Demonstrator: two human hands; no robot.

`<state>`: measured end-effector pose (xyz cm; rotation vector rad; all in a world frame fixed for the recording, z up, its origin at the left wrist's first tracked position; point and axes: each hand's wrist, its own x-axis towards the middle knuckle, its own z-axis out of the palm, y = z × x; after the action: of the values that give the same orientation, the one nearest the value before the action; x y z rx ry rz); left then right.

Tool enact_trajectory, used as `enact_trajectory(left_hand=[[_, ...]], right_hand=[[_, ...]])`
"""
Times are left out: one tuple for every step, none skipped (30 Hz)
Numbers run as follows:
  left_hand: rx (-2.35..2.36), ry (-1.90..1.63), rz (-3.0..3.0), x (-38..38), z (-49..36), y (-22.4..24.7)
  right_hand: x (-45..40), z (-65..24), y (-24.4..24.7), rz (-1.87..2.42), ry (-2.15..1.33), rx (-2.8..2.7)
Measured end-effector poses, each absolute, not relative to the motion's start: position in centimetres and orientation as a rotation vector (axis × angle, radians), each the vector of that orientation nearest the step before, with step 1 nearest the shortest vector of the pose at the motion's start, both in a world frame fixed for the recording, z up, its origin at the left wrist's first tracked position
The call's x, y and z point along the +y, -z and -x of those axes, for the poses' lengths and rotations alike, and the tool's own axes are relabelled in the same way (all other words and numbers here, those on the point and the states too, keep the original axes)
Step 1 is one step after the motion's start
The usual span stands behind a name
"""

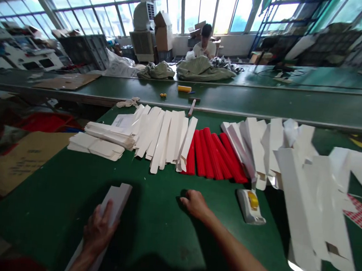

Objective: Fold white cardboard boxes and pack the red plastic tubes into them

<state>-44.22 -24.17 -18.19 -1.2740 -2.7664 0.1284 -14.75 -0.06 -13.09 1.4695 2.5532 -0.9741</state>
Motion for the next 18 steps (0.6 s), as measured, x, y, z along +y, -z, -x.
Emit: enact_trajectory(left_hand=[[-2.782,-0.141,1.247,-23.6,45.6,18.0],[-2.787,-0.154,1.211,-22.8,46.9,17.6],[-2.763,-0.156,1.181,-22.0,47.9,17.0],[-2.717,-0.138,1.158,-21.1,48.6,16.3],[-2.655,-0.097,1.141,-20.2,48.9,15.4],[-2.588,-0.035,1.140,-19.1,48.8,14.5],[-2.528,0.046,1.155,-18.0,48.2,13.6],[-2.487,0.135,1.178,-16.9,47.3,12.9],[-2.454,0.220,1.237,-15.7,46.2,12.3],[-2.421,0.302,1.302,-14.7,44.9,11.9],[-2.384,0.376,1.374,-13.7,43.6,11.6],[-2.342,0.451,1.442,-12.9,42.3,11.6],[-2.295,0.530,1.494,-12.2,41.1,11.6],[-2.246,0.606,1.540,-11.7,40.0,11.8],[-2.198,0.685,1.576,-11.3,39.1,11.9],[-2.153,0.766,1.605,-11.1,38.5,12.0],[-2.110,0.851,1.630,-11.0,37.9,12.0],[-2.077,0.944,1.651,-11.0,37.5,12.0]], right_hand=[[0.8,14.7,13.1,-1.562,0.885,2.563],[1.7,14.8,13.1,-1.649,0.786,2.578],[2.7,14.9,12.9,-1.723,0.683,2.600],[3.7,15.3,12.6,-1.775,0.580,2.633],[4.7,15.7,12.2,-1.795,0.482,2.681],[5.8,16.2,11.7,-1.780,0.392,2.743],[6.9,16.8,11.2,-1.728,0.312,2.815],[8.1,17.4,10.6,-1.644,0.242,2.890],[9.3,18.0,10.2,-1.535,0.180,2.961],[10.4,18.6,9.7,-1.415,0.127,3.020],[11.5,19.2,9.4,-1.294,0.080,3.064],[12.5,19.7,9.0,-1.177,0.040,3.096],[13.5,20.1,8.7,-1.066,0.005,3.118],[14.3,20.4,8.4,-0.965,-0.027,3.131],[15.0,20.6,8.0,-0.876,-0.056,3.138],[15.6,20.6,7.5,-0.801,-0.083,3.142],[16.0,20.5,6.9,-0.745,-0.112,3.146],[16.2,20.3,6.1,-0.710,-0.142,3.152]])
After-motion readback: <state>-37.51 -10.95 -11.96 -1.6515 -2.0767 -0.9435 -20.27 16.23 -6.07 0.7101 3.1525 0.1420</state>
